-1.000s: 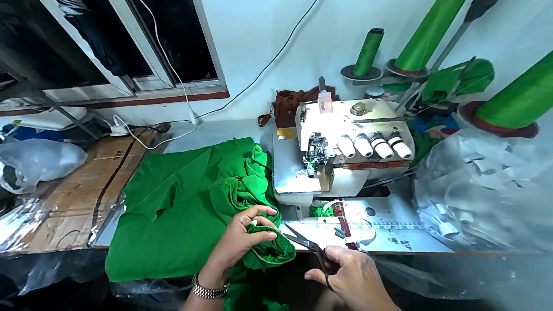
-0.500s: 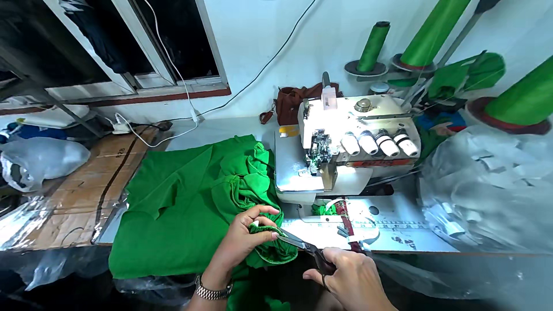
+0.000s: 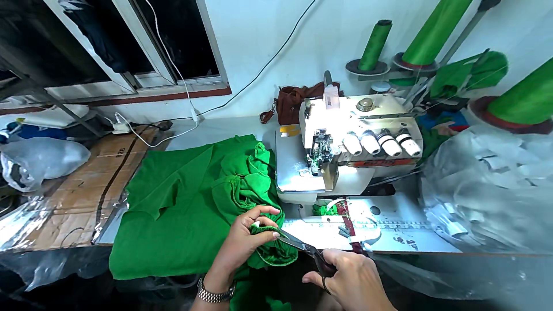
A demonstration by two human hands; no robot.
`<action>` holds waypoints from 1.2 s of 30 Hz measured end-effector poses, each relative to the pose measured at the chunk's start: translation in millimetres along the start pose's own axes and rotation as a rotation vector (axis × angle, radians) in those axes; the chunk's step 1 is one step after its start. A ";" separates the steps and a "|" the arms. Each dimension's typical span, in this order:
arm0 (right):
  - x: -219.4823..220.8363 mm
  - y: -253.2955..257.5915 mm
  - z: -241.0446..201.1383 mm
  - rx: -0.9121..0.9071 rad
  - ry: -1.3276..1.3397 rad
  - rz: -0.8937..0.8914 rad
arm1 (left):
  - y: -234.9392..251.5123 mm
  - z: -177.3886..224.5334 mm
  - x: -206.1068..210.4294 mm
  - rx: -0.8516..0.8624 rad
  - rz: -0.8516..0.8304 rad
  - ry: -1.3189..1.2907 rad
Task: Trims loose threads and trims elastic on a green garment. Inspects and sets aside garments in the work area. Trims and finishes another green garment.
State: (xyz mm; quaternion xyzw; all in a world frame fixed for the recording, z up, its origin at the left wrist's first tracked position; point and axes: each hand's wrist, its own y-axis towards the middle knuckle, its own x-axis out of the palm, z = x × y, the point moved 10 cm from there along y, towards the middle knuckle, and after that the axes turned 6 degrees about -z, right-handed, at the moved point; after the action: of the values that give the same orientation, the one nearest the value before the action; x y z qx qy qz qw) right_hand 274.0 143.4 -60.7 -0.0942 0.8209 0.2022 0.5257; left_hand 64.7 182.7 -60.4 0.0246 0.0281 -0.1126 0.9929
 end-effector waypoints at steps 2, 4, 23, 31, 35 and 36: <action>-0.5 0.1 -0.9 0.003 -0.012 0.017 | -0.2 -0.7 -0.8 -0.001 0.012 -0.005; 0.1 -0.3 -2.2 0.004 -0.022 0.039 | -0.2 -1.8 -1.5 -0.005 0.020 -0.015; 14.2 -3.4 -4.8 0.045 0.088 -0.078 | -1.0 -3.4 -1.3 -0.033 0.034 -0.046; 11.4 -2.9 -6.7 0.039 0.084 -0.005 | -0.4 -4.4 -0.7 -0.027 0.019 -0.029; 11.2 -1.0 -9.7 0.047 0.082 -0.026 | -1.2 -4.1 0.1 -0.019 0.012 -0.037; 11.2 -0.7 -9.8 0.047 0.081 -0.030 | -1.2 -4.0 -0.1 -0.017 0.013 -0.034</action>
State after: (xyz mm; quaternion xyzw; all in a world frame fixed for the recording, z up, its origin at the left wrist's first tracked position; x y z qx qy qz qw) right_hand 261.4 139.2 -67.4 -0.1024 0.8444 0.1712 0.4973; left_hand 64.2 181.8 -64.5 0.0144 0.0122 -0.1062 0.9942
